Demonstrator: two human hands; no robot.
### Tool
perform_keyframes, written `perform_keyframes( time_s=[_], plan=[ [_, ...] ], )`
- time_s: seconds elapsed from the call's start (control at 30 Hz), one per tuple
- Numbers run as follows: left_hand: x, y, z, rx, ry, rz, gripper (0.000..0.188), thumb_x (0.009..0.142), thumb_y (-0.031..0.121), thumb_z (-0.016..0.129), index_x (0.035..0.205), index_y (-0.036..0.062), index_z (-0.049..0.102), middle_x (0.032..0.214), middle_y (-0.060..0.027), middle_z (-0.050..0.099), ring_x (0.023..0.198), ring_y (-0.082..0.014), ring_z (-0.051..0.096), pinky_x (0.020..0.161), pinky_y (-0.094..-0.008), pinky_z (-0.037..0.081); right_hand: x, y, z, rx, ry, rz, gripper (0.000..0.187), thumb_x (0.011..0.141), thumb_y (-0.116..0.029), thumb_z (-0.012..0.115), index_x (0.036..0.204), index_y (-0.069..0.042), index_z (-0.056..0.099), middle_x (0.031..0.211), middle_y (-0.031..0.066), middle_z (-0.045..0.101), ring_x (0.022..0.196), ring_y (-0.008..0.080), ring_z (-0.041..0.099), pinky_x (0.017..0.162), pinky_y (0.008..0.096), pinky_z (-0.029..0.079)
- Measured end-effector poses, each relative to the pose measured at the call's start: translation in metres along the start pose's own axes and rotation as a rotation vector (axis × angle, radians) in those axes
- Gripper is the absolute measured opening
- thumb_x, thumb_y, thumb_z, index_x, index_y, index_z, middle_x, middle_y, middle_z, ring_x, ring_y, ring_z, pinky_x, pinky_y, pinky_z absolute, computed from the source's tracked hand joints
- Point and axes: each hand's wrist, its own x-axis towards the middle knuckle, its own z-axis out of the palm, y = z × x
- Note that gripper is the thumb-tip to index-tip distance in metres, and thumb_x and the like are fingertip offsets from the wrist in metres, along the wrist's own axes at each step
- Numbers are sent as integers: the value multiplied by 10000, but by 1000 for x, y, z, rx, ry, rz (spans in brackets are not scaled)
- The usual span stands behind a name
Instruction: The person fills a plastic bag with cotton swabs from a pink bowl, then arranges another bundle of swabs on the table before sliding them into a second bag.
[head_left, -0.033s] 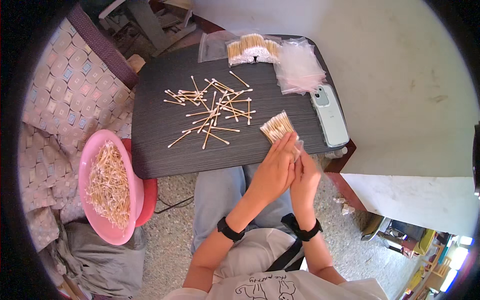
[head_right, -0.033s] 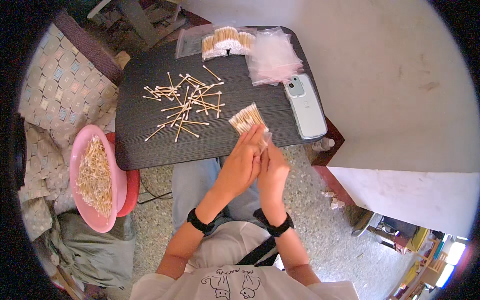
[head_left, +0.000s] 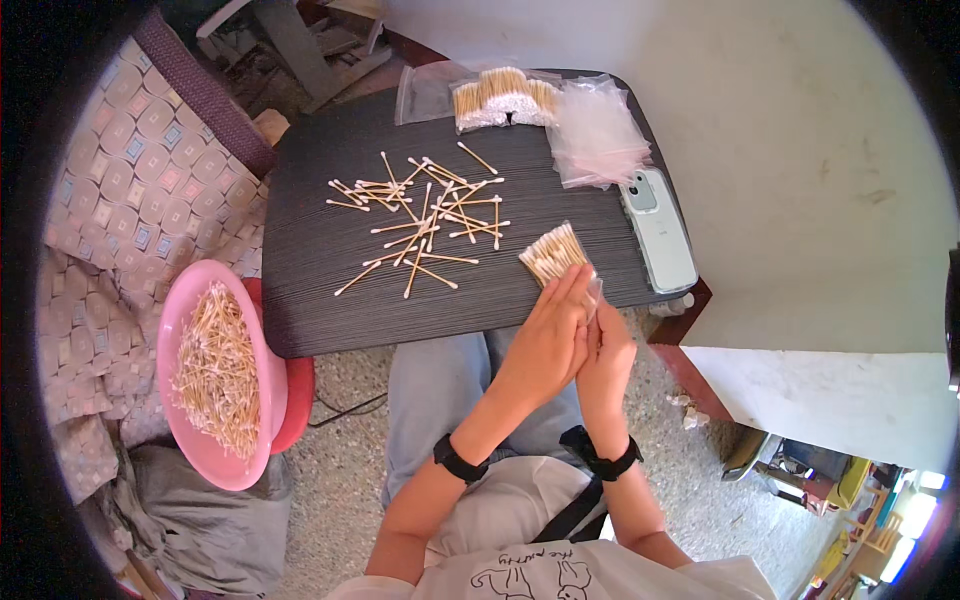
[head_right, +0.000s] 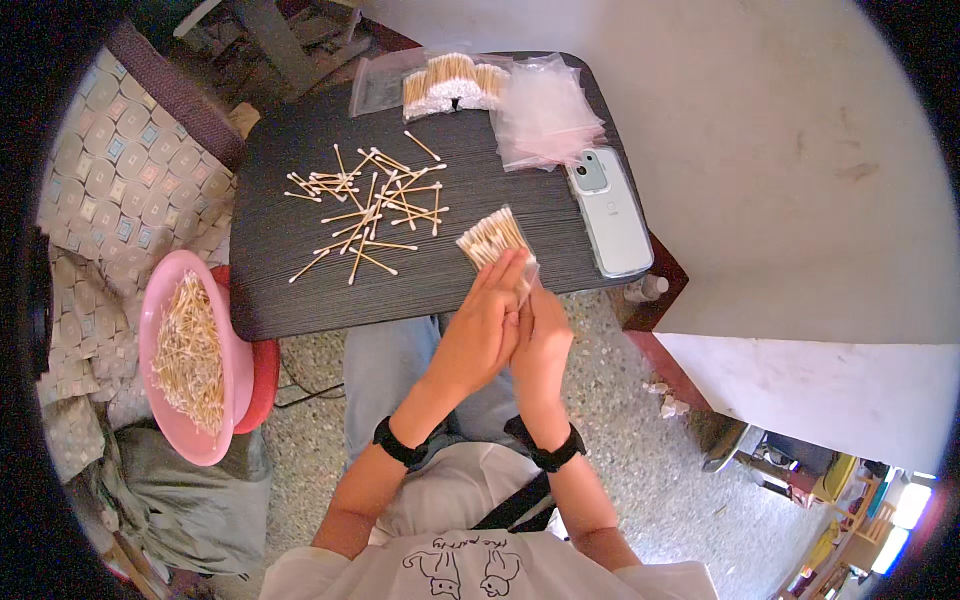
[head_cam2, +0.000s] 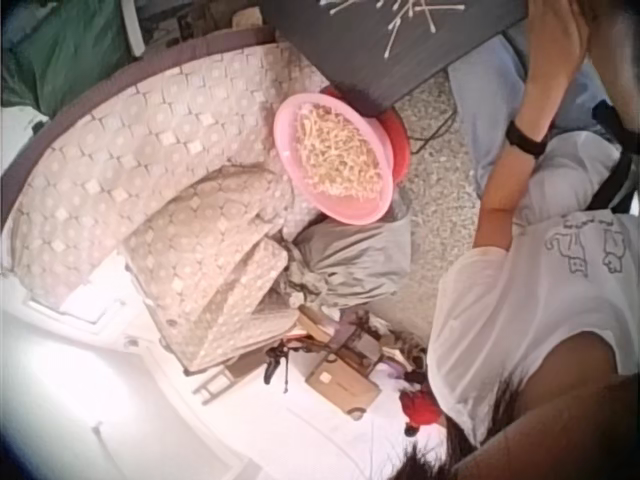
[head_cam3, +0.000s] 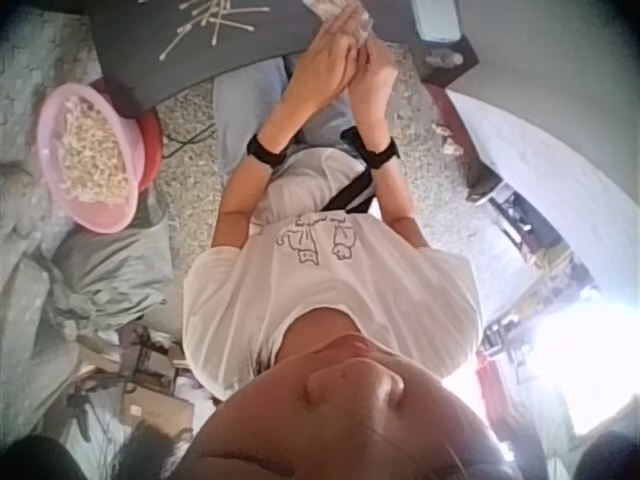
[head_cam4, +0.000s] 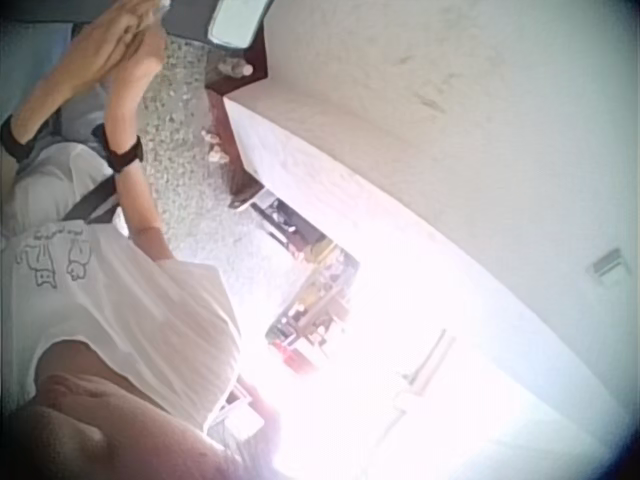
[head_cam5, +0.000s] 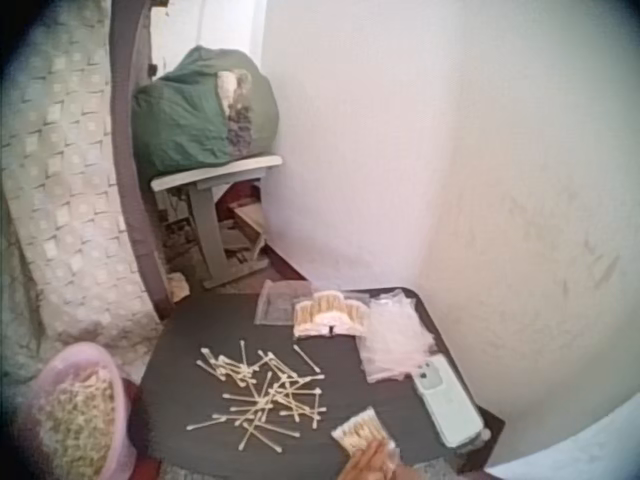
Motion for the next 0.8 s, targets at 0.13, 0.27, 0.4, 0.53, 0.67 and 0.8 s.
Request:
perform_keyframes(
  time_s=[0.13, 0.27, 0.4, 0.53, 0.67, 0.8],
  plan=[
    [1, 0, -5, 32, -37, -21, 68, 871, -2, 431, 916, 0, 380, 1397, -262, 366, 1320, -417, 314, 1091, -472, 266, -1, 5, -3, 137, -36, -3, 254, 888, -17, 545, 1126, 60, 591, 928, 211, 660, 754, 238, 661, 661, 319, 508],
    [-2, -2, -10, -105, 9, -50, 82, 882, -23, 412, 936, 13, 360, 1389, -253, 390, 1335, -407, 304, 1094, -460, 257, -1, 16, -12, 339, -44, 150, 230, 851, -5, 606, 1071, 58, 629, 911, 171, 687, 781, 182, 677, 678, 278, 522],
    [-2, 1, -13, -166, 16, -101, 97, 882, -41, 394, 944, 23, 354, 1376, -251, 414, 1342, -400, 302, 1100, -453, 244, 8, 14, -14, 400, -131, 199, 160, 808, 3, 657, 958, 58, 670, 856, 129, 703, 774, 140, 677, 674, 235, 522],
    [-3, 1, -12, -166, 25, -70, 99, 878, -46, 387, 939, 25, 353, 1370, -249, 422, 1338, -400, 309, 1105, -454, 235, 12, 10, -7, 299, -88, 131, 92, 799, 17, 655, 876, 67, 661, 779, 102, 693, 735, 140, 678, 649, 232, 518],
    [-1, 2, -15, -163, -1, -94, 102, 872, -40, 402, 918, 33, 347, 1361, -246, 433, 1326, -398, 331, 1107, -455, 231, 15, 9, -3, 330, -43, 133, 65, 781, 31, 665, 841, 52, 651, 746, 74, 661, 693, 124, 651, 626, 240, 508],
    [-1, 2, -22, -145, -38, -93, 188, 861, 18, 534, 984, 23, 393, 1348, -215, 459, 1292, -376, 385, 1095, -446, 269, 31, 3, -12, 249, 35, -45, 124, 735, 37, 708, 849, 21, 663, 825, 69, 614, 685, 134, 599, 602, 249, 486]
  ],
)
